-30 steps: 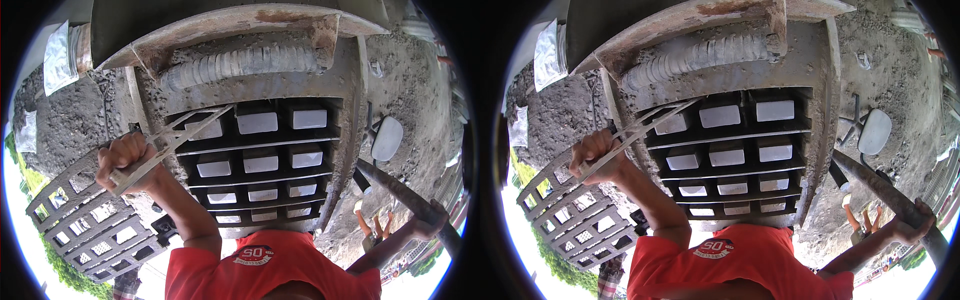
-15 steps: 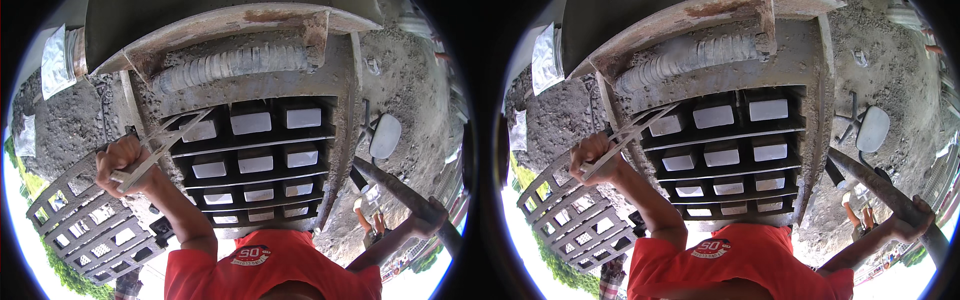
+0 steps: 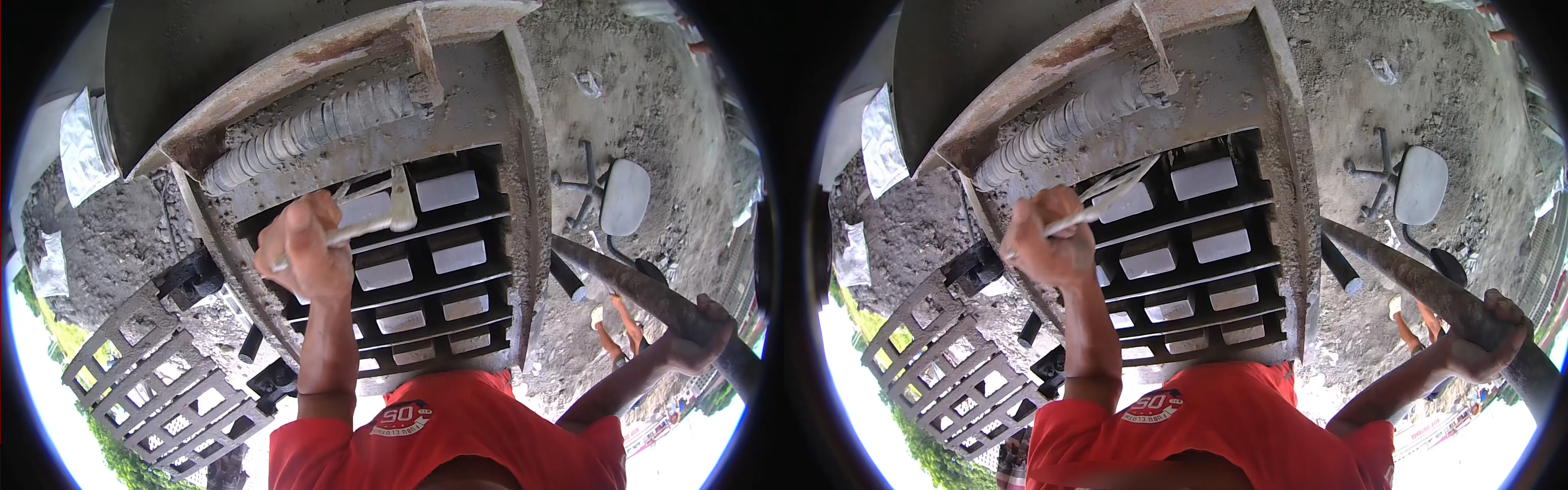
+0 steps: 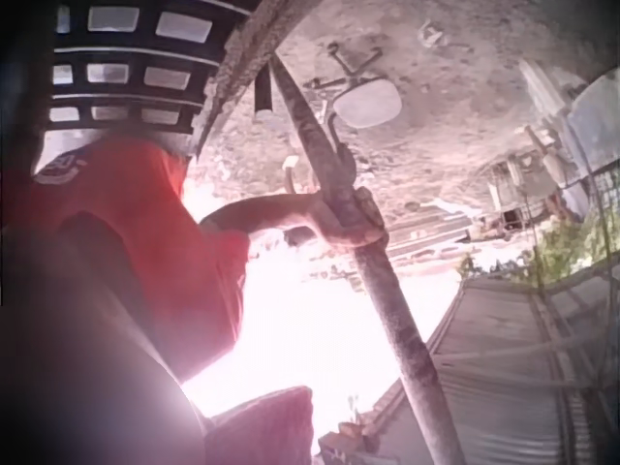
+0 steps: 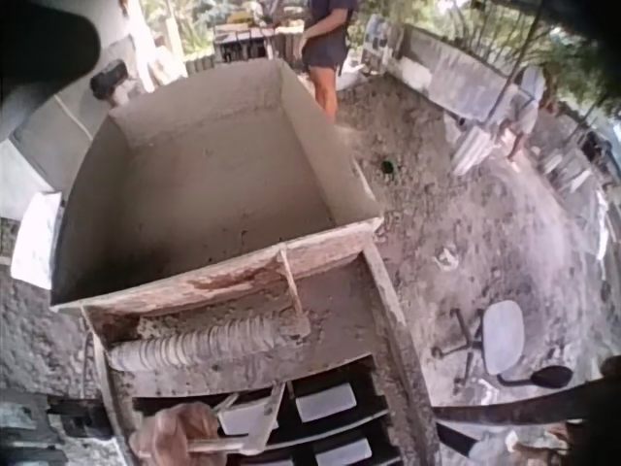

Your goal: Creating concrete hollow blocks using a manual vibration mold machine.

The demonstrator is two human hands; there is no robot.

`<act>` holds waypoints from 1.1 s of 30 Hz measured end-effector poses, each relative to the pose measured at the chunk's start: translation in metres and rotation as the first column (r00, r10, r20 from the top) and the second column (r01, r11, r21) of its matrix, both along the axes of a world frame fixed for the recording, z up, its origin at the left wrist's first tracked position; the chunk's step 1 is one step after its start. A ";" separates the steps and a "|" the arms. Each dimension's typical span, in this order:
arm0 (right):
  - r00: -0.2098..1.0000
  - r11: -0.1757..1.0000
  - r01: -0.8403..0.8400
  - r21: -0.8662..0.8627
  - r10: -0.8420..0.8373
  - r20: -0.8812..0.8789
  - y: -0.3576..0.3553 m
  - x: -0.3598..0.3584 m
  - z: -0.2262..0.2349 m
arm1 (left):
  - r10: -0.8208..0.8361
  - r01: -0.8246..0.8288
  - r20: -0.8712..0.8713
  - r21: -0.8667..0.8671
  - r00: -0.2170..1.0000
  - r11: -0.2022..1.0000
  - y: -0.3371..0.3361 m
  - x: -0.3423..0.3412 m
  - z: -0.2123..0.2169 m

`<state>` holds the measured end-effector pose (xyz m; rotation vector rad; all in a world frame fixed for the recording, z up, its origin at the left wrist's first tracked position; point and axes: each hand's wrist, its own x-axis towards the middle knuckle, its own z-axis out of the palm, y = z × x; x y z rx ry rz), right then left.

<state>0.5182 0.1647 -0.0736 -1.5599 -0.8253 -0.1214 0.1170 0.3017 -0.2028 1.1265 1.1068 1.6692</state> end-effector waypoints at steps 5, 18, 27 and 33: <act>0.994 0.997 0.051 -0.061 -0.045 0.099 0.013 -0.014 -0.005 | -0.105 0.117 -0.128 0.094 0.986 0.989 0.011 -0.013 0.029; 0.998 0.998 0.003 -0.063 0.001 0.060 0.027 -0.037 -0.003 | 0.022 -0.073 -0.307 -0.155 0.951 0.985 0.005 0.027 -0.003; 0.996 0.996 0.049 -0.068 -0.044 0.074 0.031 -0.039 -0.004 | -0.069 -0.004 -0.324 -0.219 0.944 0.976 0.003 0.029 -0.007; 0.996 0.998 0.061 -0.024 -0.059 0.067 0.026 -0.038 0.001 | -0.080 0.094 -0.220 0.052 0.972 0.994 -0.005 0.009 0.002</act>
